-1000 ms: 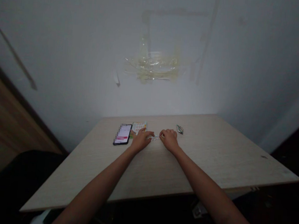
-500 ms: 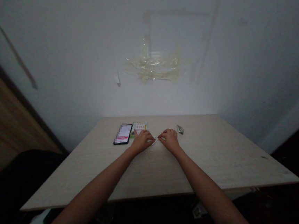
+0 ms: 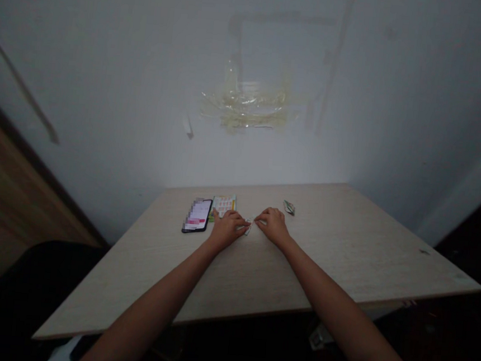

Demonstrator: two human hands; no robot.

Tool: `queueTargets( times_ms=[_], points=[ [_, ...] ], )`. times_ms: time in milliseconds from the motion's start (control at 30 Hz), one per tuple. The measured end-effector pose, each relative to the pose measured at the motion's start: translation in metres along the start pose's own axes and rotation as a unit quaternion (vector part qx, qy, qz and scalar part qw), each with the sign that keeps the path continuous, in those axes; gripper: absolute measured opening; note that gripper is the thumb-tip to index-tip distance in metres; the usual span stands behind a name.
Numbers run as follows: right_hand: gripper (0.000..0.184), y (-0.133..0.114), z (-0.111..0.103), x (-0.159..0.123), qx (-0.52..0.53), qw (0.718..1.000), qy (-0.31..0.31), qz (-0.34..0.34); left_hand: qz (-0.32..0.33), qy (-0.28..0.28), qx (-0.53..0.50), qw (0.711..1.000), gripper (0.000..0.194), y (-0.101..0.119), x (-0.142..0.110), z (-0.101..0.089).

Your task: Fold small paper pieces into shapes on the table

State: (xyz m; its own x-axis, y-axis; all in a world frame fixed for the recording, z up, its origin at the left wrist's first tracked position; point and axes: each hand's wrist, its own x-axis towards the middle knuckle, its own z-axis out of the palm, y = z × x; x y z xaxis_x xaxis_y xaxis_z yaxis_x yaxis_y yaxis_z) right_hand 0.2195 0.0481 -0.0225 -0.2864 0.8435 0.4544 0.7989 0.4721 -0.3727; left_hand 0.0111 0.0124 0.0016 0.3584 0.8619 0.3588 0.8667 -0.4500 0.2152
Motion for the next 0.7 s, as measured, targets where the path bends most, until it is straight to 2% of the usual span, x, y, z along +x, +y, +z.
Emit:
queueTargets(
  times_ms=[200,400,700],
  points=[
    [0.017,0.003,0.000,-0.004,0.020,0.998,-0.012,-0.054,-0.007,-0.001,-0.003,1.000,0.022,-0.001,0.000,0.001],
    [0.019,0.000,-0.004,-0.004,-0.010,0.997,-0.044,-0.062,-0.004,0.008,-0.011,1.000,0.022,-0.001,0.000,0.003],
    [0.020,-0.007,-0.006,-0.005,-0.045,0.996,-0.046,-0.066,-0.003,0.001,-0.006,1.000,0.021,0.000,0.000,0.003]
  ],
)
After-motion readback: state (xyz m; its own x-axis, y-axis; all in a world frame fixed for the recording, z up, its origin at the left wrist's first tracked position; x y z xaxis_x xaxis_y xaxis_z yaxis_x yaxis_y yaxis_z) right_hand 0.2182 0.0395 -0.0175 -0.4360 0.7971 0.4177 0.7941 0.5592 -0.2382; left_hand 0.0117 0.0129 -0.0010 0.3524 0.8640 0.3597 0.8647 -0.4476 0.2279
